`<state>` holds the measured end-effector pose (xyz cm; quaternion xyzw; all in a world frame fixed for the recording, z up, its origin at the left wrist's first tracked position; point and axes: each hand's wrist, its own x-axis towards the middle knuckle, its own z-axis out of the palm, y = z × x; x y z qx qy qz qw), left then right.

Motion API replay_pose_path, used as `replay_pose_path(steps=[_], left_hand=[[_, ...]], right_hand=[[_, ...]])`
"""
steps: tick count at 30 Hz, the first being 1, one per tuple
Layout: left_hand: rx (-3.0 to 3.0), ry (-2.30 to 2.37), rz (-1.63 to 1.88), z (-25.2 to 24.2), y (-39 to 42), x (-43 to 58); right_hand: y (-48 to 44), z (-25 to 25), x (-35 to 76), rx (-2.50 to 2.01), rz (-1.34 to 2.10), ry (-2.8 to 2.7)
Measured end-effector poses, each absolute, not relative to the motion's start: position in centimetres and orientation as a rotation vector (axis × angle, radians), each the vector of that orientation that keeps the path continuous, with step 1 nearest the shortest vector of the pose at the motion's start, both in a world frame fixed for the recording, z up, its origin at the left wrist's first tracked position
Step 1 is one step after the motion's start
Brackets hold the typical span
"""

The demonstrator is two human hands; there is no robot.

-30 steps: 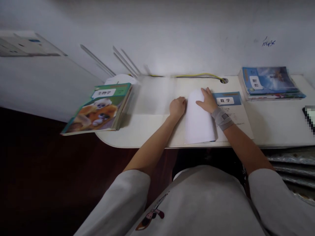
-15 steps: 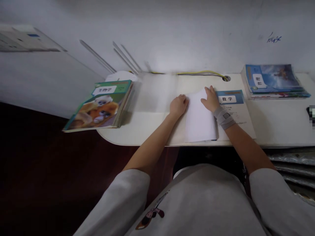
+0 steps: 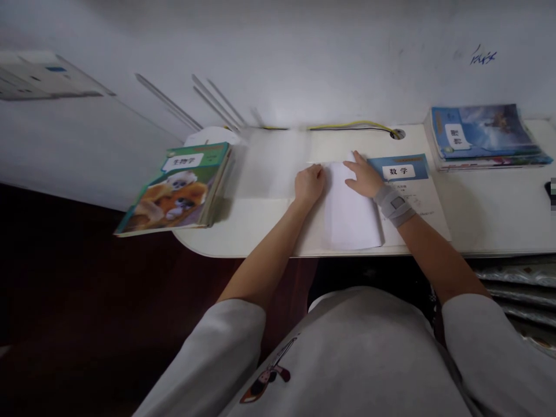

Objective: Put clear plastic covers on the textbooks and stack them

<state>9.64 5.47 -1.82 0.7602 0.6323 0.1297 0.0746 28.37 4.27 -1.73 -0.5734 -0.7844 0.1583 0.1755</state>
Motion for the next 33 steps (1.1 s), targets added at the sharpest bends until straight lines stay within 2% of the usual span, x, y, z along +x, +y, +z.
replay_pose_path(steps=[8, 17, 26, 33], left_hand=[[2.439, 1.649, 0.178, -2.0, -0.8, 8.9], [2.339, 1.569, 0.525, -4.6, -8.0, 5.2], [2.359, 1.517, 0.593, -3.5, -8.8, 5.6], [2.787, 1.045, 0.525, -1.2, -11.5, 7.9]], right_hand=[[0.2, -2.0, 28.6, -1.707, 0.297, -2.119], [-10.6, -2.1, 28.7, -1.362, 0.369, -2.24], [-11.3, -2.0, 27.8, -1.365, 0.182, -2.525], [-8.5, 0.2, 30.8, -1.174, 0.578, -2.41]])
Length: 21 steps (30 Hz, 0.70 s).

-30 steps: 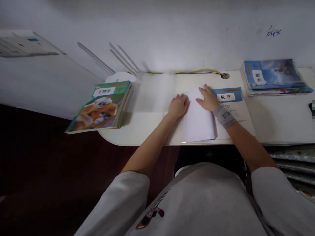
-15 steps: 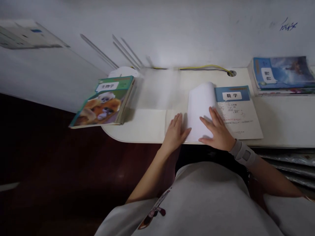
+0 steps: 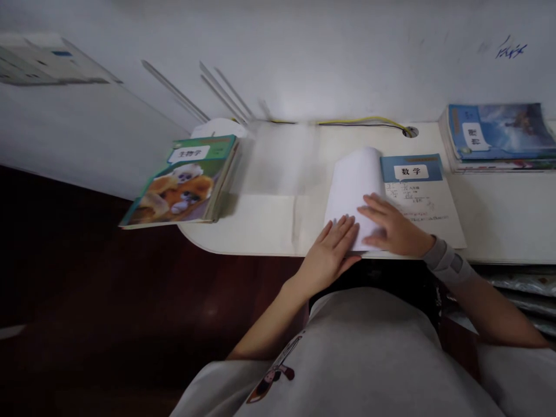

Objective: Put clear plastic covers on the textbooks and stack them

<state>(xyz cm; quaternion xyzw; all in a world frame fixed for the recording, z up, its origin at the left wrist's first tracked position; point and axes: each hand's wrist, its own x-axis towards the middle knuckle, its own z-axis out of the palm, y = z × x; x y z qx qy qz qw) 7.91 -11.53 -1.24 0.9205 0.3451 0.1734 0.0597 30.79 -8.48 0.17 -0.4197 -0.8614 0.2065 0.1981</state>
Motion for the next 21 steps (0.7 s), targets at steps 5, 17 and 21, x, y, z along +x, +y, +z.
replay_pose_path(steps=[5, 17, 21], left_hand=[[2.932, 1.123, 0.727, -3.5, -12.8, 9.8], [2.98, 1.22, 0.754, -5.4, -13.6, 10.3], [2.962, 1.271, 0.704, -4.7, -13.7, 9.6]], right_hand=[[1.1, -0.9, 31.6, -1.415, 0.522, -1.988], [5.2, -4.4, 30.5, -1.556, 0.454, -2.061], [5.4, -4.5, 30.6, -1.522, 0.45, -2.082]])
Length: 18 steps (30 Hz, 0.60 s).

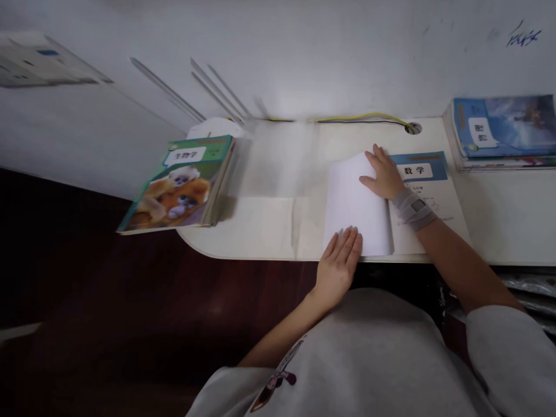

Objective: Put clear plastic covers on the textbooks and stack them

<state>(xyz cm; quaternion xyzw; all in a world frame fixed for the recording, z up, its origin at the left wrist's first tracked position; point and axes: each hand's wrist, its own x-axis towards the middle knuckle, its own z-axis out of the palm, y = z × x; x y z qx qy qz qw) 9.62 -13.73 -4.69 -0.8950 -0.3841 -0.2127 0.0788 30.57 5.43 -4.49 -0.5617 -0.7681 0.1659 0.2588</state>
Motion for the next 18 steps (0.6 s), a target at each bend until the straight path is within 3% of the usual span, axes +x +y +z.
replay_pose_path(steps=[18], left_hand=[[-2.708, -1.268, -0.458, -4.6, -13.4, 10.8]], right_hand=[[5.1, -4.7, 30.3, -1.596, 0.411, -1.993]])
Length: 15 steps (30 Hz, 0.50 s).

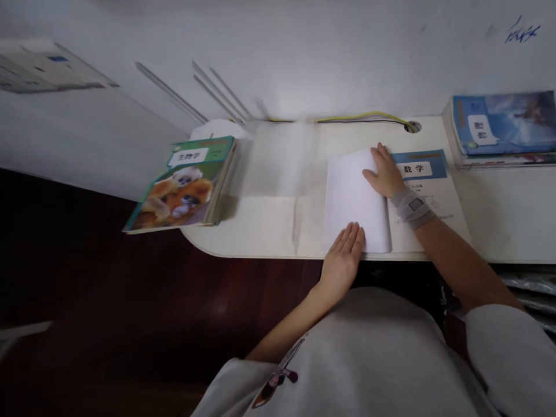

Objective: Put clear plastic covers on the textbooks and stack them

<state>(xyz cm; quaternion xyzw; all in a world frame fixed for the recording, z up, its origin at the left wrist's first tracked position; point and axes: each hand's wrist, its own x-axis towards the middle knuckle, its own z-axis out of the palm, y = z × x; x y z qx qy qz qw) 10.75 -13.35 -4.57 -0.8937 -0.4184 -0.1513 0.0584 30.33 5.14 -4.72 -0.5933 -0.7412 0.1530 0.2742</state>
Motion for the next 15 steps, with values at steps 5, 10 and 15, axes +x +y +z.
replay_pose_path(steps=[5, 10, 15], left_hand=[[-2.689, -1.299, -0.346, -3.4, -13.7, 9.9], [-2.665, -1.299, -0.336, -3.5, -14.1, 9.7], [-2.813, -1.333, -0.403, -3.8, -14.0, 9.2]], right_hand=[[4.7, -4.2, 30.0, -1.591, 0.413, -2.124], [4.6, -4.3, 29.7, -1.579, 0.358, -2.165], [4.2, -4.2, 29.4, -1.561, 0.301, -2.229]])
